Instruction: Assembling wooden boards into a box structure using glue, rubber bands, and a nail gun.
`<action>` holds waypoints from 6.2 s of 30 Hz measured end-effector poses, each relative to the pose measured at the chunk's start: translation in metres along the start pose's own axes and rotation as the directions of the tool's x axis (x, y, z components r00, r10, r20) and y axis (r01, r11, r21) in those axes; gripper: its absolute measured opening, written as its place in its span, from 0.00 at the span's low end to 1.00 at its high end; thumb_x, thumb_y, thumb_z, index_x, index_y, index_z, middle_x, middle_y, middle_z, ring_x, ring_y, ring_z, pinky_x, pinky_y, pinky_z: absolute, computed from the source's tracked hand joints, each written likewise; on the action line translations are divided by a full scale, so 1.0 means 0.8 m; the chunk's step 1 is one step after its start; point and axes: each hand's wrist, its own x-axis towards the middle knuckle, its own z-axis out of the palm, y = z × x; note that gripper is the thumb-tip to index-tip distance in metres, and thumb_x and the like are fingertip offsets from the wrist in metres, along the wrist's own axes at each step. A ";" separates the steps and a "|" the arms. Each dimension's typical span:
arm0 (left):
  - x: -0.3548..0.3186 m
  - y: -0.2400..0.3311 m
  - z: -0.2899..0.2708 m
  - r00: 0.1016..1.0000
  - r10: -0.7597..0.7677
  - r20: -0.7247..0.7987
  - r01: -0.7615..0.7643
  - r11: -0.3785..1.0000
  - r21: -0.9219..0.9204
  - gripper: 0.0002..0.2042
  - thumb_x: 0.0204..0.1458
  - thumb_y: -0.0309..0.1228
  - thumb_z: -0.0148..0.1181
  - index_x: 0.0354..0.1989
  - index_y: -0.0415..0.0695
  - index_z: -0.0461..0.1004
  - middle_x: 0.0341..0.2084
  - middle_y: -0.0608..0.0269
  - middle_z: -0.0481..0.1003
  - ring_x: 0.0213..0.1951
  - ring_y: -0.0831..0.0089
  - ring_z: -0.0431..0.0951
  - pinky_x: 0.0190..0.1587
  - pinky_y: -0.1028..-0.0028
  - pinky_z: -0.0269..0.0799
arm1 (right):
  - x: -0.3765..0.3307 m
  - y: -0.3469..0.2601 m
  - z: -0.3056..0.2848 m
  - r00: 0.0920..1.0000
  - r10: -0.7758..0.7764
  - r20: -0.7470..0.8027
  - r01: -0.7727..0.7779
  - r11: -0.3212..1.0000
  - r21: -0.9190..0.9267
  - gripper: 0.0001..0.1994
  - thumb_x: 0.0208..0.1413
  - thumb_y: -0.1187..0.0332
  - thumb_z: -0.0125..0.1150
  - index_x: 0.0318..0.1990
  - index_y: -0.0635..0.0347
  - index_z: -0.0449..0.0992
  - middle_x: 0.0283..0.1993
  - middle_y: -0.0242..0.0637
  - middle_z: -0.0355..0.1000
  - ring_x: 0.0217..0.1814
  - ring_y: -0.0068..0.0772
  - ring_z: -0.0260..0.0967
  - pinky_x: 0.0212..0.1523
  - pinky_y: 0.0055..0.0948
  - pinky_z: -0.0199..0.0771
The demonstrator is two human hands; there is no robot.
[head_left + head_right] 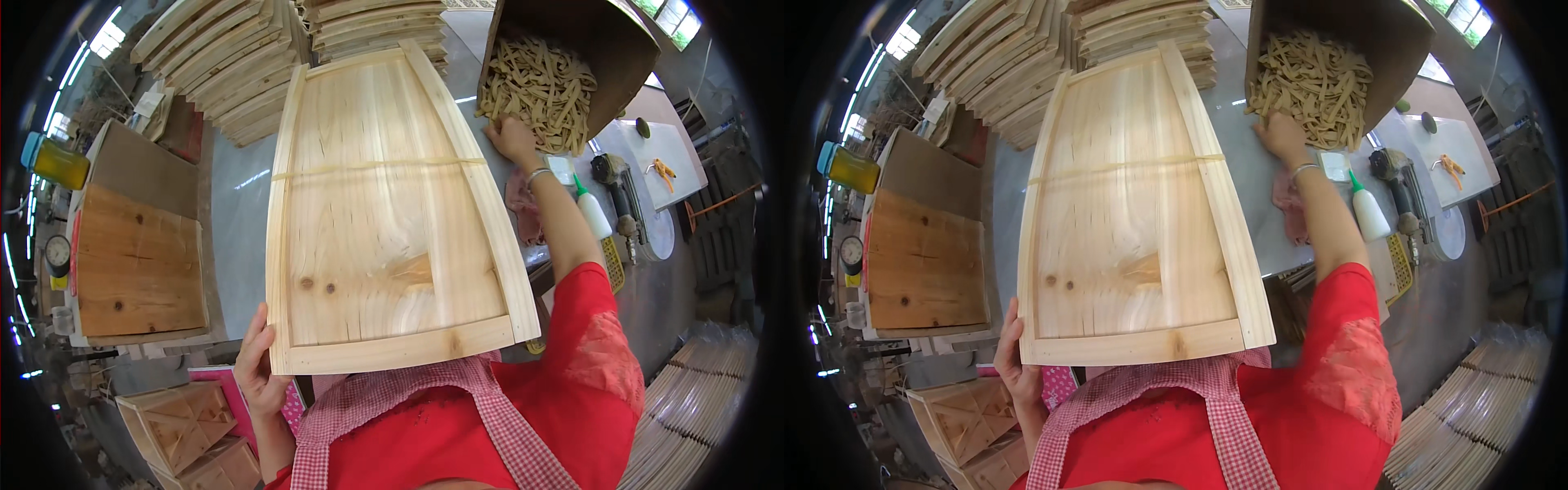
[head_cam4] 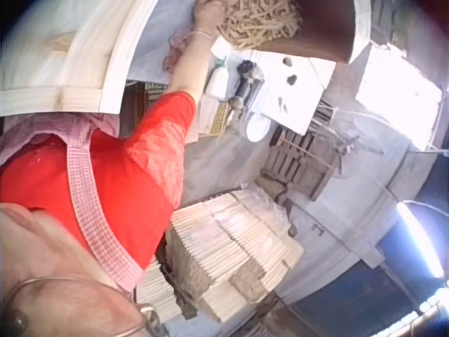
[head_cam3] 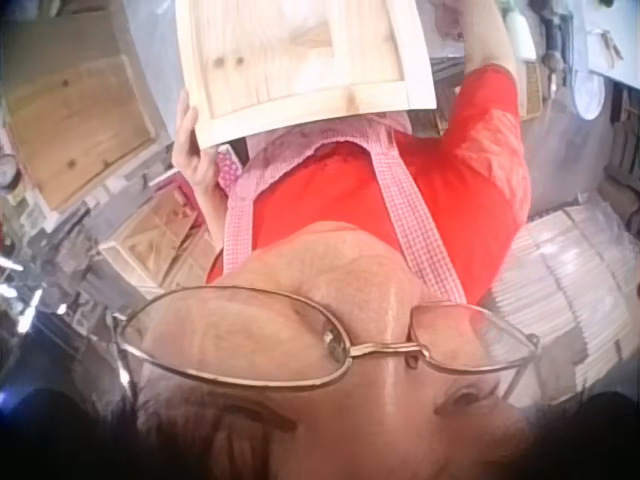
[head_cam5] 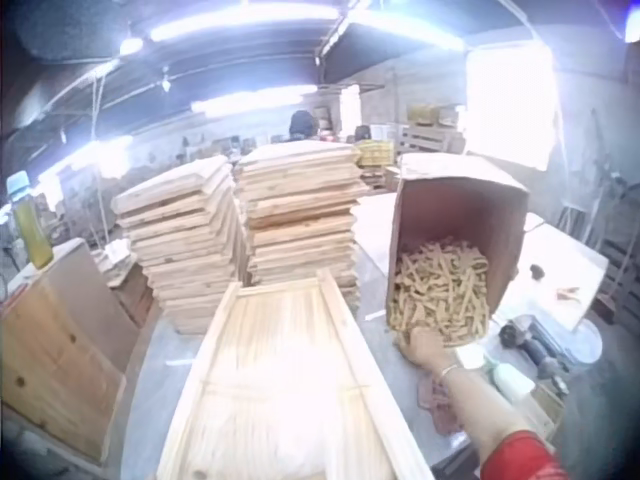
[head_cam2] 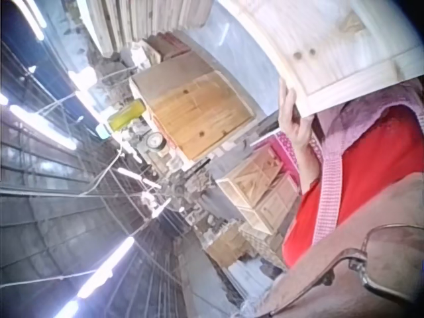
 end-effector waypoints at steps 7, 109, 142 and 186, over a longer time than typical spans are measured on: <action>0.003 0.002 0.004 0.998 -0.060 -0.016 0.059 0.997 -0.054 0.25 0.58 0.35 0.63 0.63 0.40 0.69 0.69 0.41 0.58 0.70 0.54 0.59 0.69 0.58 0.55 | -0.029 -0.009 0.012 0.977 -0.200 0.073 0.209 0.969 -0.136 0.11 0.49 0.63 0.61 0.34 0.61 0.78 0.40 0.51 0.78 0.44 0.56 0.76 0.42 0.49 0.76; 0.255 -0.076 -0.006 0.788 -0.615 -0.030 0.607 0.784 -0.128 0.31 0.59 0.57 0.52 0.58 0.42 0.71 0.46 0.56 0.73 0.47 0.65 0.76 0.50 0.58 0.72 | -0.140 -0.157 -0.228 0.950 -0.288 0.118 0.175 0.809 0.560 0.24 0.68 0.52 0.47 0.49 0.69 0.74 0.35 0.38 0.72 0.30 0.26 0.70 0.32 0.25 0.71; 0.215 0.066 -0.046 0.595 0.612 -0.521 -0.090 0.695 0.714 0.26 0.64 0.47 0.49 0.38 0.29 0.76 0.29 0.50 0.79 0.33 0.67 0.78 0.39 0.66 0.73 | -0.202 -0.325 -0.297 0.008 -0.497 -0.868 0.886 0.406 -0.225 0.24 0.63 0.66 0.55 0.63 0.69 0.65 0.32 0.47 0.75 0.33 0.39 0.75 0.32 0.30 0.73; 0.281 0.232 0.085 0.888 0.330 0.321 -0.460 0.654 0.600 0.22 0.63 0.40 0.55 0.60 0.39 0.69 0.54 0.55 0.76 0.56 0.69 0.74 0.62 0.69 0.63 | -0.125 -0.229 -0.061 0.971 -0.135 -0.198 0.239 0.473 0.848 0.16 0.60 0.65 0.48 0.28 0.69 0.74 0.29 0.59 0.70 0.31 0.62 0.70 0.33 0.47 0.68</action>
